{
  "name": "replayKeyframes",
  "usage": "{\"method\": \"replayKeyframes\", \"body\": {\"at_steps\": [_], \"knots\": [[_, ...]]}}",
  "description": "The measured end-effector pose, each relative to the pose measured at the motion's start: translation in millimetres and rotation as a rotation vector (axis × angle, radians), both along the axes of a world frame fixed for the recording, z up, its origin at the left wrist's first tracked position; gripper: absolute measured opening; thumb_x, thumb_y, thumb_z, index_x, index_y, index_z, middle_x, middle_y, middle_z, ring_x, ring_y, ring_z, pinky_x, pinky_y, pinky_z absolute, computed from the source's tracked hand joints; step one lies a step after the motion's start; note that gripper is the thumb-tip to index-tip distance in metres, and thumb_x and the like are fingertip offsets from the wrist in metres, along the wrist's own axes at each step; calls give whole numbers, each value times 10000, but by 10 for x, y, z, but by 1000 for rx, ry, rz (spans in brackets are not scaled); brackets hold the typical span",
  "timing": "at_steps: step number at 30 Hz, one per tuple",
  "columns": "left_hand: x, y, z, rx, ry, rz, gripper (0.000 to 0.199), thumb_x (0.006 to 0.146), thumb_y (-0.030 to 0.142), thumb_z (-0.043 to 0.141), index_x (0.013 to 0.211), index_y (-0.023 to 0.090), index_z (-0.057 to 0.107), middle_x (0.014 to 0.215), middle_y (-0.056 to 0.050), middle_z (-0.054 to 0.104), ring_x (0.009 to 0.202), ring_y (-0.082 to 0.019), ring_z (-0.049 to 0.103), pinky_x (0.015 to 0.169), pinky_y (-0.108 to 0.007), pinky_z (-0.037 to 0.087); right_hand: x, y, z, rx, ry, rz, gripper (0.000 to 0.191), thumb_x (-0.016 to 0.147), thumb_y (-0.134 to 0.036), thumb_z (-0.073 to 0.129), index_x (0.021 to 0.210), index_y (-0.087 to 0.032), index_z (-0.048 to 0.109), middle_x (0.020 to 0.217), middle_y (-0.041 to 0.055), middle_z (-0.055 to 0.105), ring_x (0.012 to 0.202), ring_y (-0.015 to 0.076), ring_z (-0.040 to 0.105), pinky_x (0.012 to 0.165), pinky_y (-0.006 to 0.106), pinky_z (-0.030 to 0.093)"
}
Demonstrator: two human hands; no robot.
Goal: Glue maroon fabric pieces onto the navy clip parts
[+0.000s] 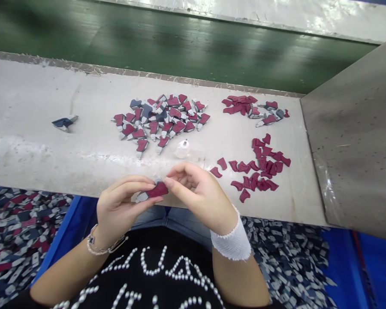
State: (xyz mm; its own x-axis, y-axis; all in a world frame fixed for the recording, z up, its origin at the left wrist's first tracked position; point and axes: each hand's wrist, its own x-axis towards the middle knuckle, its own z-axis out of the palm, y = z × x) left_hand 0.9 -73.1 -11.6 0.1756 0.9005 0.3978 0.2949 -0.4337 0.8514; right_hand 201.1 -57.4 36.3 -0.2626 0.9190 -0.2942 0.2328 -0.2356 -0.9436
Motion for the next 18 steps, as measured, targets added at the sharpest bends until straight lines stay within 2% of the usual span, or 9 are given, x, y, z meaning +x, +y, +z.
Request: {"method": "replayKeyframes", "body": {"at_steps": [3, 5, 13, 18], "knots": [[-30, 3, -4, 31, -45, -11, 343, 692, 122, 868, 984, 214, 713, 954, -24, 738, 857, -168, 722, 773, -303, 641, -11, -58, -23, -18, 44, 76, 271, 933, -358, 652, 1168, -228, 615, 992, 38, 685, 915, 193, 659, 803, 331, 552], [-45, 6, -8, 40, -62, -20, 361, 677, 102, 874, 983, 206, 713, 958, -26, 737, 856, -164, 722, 773, -292, 640, -27, -83, -43, -5, 64, 104, 302, 925, -308, 664, 1211, -238, 597, 1012, 35, 678, 935, 193, 658, 814, 332, 557], [-77, 4, -2, 29, -94, -64, 372, 641, 60, 886, 956, 178, 728, 948, -28, 735, 845, -143, 718, 762, -249, 632, -42, -90, -49, 15, 150, 107, 225, 914, -231, 682, 1124, -191, 610, 1009, 34, 675, 896, 161, 643, 833, 298, 549], [-95, 0, 36, 82, -57, -110, 369, 648, 75, 886, 968, 172, 729, 949, -26, 745, 842, -135, 728, 793, -239, 633, -47, -68, -16, 4, 201, 182, 96, 983, -253, 584, 1052, -192, 608, 957, 22, 675, 870, 159, 646, 798, 293, 540]]}}
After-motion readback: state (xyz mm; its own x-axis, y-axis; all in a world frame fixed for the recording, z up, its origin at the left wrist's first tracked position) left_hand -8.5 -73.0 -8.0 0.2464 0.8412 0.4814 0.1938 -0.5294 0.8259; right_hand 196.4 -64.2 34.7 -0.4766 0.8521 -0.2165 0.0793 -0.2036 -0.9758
